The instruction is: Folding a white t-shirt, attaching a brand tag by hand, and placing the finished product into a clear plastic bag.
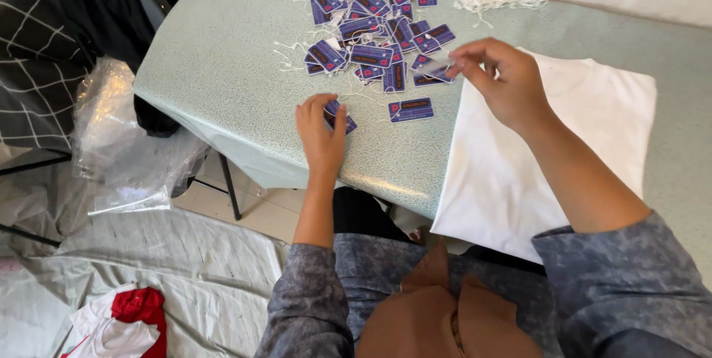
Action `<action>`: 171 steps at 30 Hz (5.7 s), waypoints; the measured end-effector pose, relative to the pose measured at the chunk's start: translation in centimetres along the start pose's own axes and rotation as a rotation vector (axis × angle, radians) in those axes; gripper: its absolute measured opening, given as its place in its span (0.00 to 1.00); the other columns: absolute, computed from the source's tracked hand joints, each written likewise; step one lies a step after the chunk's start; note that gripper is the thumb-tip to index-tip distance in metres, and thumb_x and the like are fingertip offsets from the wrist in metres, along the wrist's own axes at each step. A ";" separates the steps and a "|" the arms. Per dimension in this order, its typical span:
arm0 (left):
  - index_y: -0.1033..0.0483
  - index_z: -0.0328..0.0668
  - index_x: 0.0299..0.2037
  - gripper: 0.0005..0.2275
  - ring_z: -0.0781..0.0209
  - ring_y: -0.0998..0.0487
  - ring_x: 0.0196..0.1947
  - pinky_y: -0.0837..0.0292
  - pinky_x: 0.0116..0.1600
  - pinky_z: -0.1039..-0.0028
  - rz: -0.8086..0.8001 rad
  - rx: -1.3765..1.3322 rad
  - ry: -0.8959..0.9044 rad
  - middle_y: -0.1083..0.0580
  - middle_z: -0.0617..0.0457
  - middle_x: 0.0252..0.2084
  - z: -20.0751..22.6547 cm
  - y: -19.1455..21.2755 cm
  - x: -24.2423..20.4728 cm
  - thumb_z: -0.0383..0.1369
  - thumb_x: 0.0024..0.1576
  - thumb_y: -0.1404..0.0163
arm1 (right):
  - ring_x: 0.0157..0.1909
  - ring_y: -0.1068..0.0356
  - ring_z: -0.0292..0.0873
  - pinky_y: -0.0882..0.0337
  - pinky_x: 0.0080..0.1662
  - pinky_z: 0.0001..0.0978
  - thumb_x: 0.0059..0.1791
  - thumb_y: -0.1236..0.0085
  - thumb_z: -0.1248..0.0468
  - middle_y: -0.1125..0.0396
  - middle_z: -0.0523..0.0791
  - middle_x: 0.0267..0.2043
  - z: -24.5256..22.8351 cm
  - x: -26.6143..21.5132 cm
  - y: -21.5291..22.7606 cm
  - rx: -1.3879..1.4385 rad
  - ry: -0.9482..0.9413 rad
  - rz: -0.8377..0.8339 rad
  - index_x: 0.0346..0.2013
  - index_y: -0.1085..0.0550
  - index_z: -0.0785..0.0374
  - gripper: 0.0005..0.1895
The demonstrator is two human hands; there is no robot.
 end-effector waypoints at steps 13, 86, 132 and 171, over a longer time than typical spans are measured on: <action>0.21 0.35 0.56 0.16 0.61 0.20 0.40 0.19 0.42 0.72 -0.776 -1.105 0.404 0.21 0.45 0.40 16.8 -9.0 -14.9 0.34 0.61 0.40 | 0.39 0.27 0.44 0.29 0.48 0.37 0.51 0.42 0.72 0.23 0.50 0.34 2.6 -18.2 4.0 0.151 -0.478 -0.160 0.46 0.23 0.63 0.09; 0.17 0.45 0.41 0.09 0.53 0.17 0.37 0.22 0.41 0.64 -0.751 0.196 -0.210 0.20 0.52 0.32 21.0 -32.5 0.5 0.39 0.58 0.44 | 0.43 0.27 0.57 0.28 0.43 0.50 0.52 0.38 0.60 0.29 0.53 0.38 21.2 -6.5 13.7 -0.570 -0.460 -0.066 0.49 0.24 0.67 0.16; 0.17 0.56 0.39 0.03 0.64 0.19 0.35 0.23 0.41 0.73 -0.486 0.001 -0.269 0.23 0.61 0.31 18.4 -33.8 1.3 0.37 0.58 0.42 | 0.35 0.35 0.44 0.31 0.42 0.40 0.52 0.33 0.57 0.34 0.44 0.35 25.6 -5.8 13.5 -0.375 -0.368 0.104 0.44 0.21 0.58 0.11; 0.23 0.53 0.53 0.14 0.58 0.19 0.43 0.22 0.48 0.67 -0.489 -0.016 -0.384 0.22 0.56 0.42 20.4 -32.3 1.0 0.36 0.57 0.41 | 0.38 0.32 0.48 0.34 0.46 0.44 0.55 0.35 0.57 0.35 0.44 0.33 25.6 -6.1 13.0 -0.522 -0.286 0.169 0.41 0.21 0.58 0.08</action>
Point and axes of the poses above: each hand's wrist, its own x-axis towards the middle knuckle, its own y-axis out of the back of the hand, z = x × y, the point moved 7 cm from there along x, towards the middle knuckle
